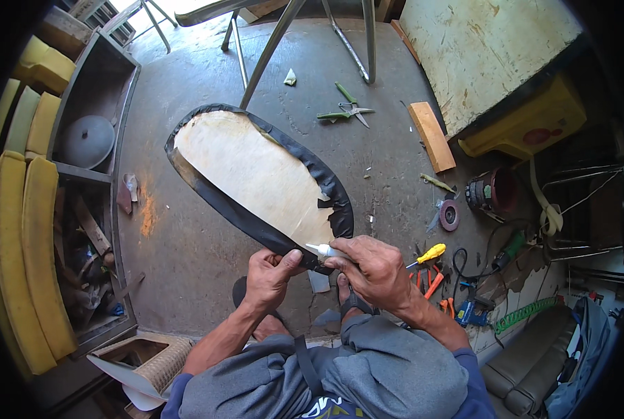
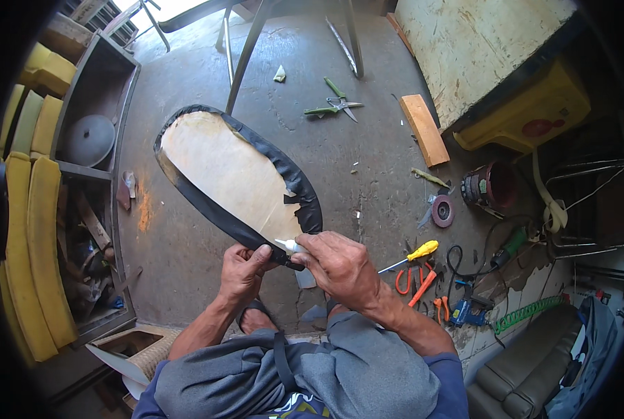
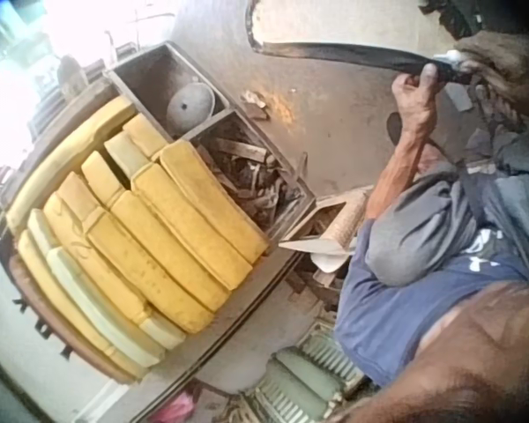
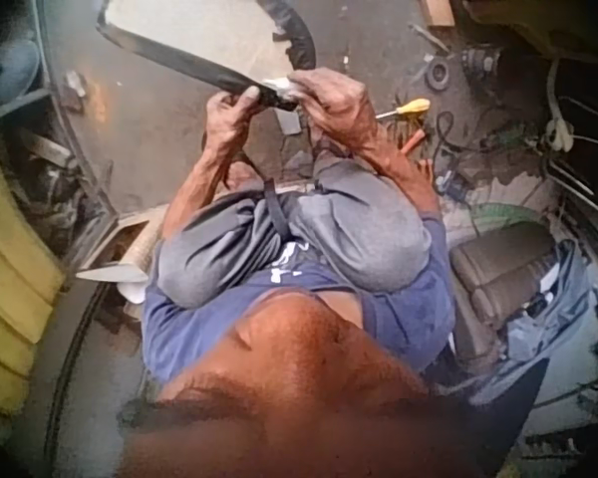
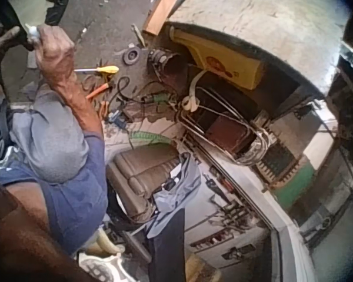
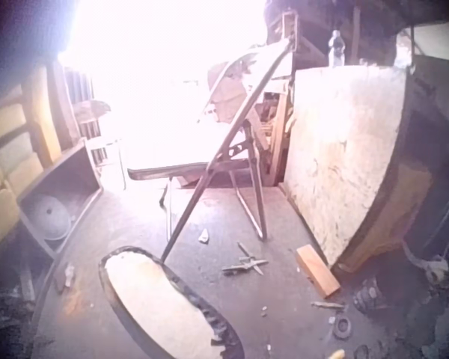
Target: The person removes a black fabric cover from a metal chair part, then applies glue to the edge of the part and reapplies the fabric cover, pressing it down by hand.
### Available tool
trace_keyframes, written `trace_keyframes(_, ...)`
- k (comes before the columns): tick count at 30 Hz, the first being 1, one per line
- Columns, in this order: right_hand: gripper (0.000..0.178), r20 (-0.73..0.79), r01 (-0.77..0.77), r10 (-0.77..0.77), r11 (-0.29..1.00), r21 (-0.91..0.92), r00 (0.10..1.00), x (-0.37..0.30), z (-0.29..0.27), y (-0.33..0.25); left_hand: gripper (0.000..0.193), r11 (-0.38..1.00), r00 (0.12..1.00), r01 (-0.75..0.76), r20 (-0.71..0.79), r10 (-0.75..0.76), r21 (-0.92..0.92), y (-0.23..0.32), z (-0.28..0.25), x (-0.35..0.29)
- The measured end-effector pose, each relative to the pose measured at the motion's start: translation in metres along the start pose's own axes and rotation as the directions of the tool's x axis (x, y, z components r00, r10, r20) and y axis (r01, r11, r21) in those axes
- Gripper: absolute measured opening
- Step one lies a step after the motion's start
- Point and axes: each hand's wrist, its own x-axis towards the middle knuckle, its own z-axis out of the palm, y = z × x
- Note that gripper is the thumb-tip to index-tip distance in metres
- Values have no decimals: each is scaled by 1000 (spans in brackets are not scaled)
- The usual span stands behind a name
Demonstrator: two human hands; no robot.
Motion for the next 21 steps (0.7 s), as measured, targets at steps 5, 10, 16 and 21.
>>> trace_keyframes(5,27,19,-2,2,1000,7,1000,-6,-5,3,33,1000,1000,-16,13,16,3,1,1,0)
trace_keyframes(10,32,-127,-256,300,924,283,945,-5,3,8,28,1000,999,-21,-50,21,13,3,2,0)
trace_keyframes(16,58,-137,-389,409,909,151,902,-14,41,17,23,998,992,-55,-116,58,33,-1,5,2)
trace_keyframes(21,67,-217,-374,430,891,257,876,-1,67,21,20,994,978,-81,-186,93,73,1,11,1)
